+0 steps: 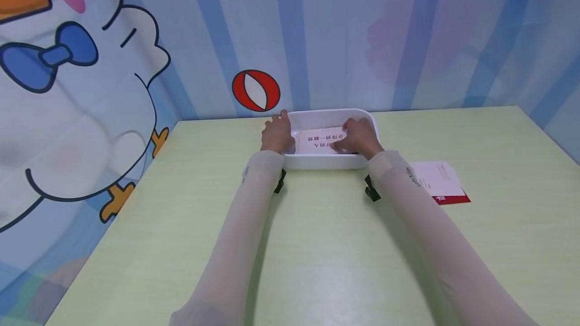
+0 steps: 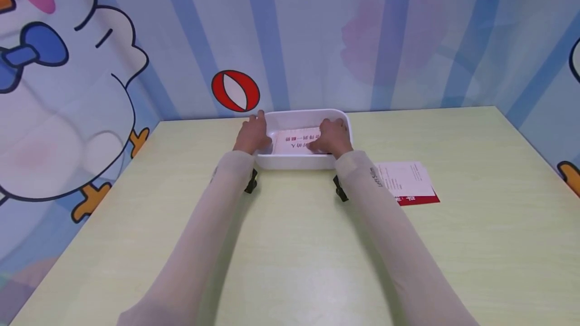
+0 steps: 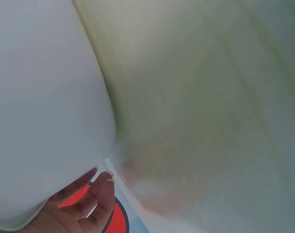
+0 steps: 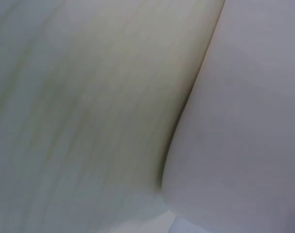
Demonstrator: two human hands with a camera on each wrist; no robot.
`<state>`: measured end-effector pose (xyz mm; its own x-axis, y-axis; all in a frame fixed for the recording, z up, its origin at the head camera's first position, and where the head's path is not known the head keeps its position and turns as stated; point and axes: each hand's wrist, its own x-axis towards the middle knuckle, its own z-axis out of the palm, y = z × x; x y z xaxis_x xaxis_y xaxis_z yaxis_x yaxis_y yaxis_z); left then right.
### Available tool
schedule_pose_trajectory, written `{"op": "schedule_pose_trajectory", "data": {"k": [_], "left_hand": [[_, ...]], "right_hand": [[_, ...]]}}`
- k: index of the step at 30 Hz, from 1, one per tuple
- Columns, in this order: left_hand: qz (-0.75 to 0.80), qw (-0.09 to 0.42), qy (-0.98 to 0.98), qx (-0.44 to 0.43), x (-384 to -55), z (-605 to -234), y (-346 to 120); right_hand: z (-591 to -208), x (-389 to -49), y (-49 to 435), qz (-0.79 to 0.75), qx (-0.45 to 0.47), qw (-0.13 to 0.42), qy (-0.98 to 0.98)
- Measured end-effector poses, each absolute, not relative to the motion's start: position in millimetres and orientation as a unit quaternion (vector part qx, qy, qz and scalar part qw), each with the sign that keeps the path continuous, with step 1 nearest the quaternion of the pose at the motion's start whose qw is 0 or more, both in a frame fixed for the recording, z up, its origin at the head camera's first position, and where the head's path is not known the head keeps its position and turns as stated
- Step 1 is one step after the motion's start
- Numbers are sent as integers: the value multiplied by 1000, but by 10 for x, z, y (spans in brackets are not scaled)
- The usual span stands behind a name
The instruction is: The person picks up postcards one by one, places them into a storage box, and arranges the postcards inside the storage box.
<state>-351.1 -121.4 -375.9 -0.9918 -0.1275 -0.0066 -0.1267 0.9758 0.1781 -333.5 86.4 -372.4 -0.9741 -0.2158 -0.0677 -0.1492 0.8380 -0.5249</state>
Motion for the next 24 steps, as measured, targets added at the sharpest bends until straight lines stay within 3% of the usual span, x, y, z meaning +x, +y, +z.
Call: {"op": "schedule_pose_trajectory", "data": {"k": [24], "left_hand": [[-89,4,-994,56,-3460,-3721,-1205]], "right_hand": [[-3705,-3300,843,-243,-90,69,963]]}}
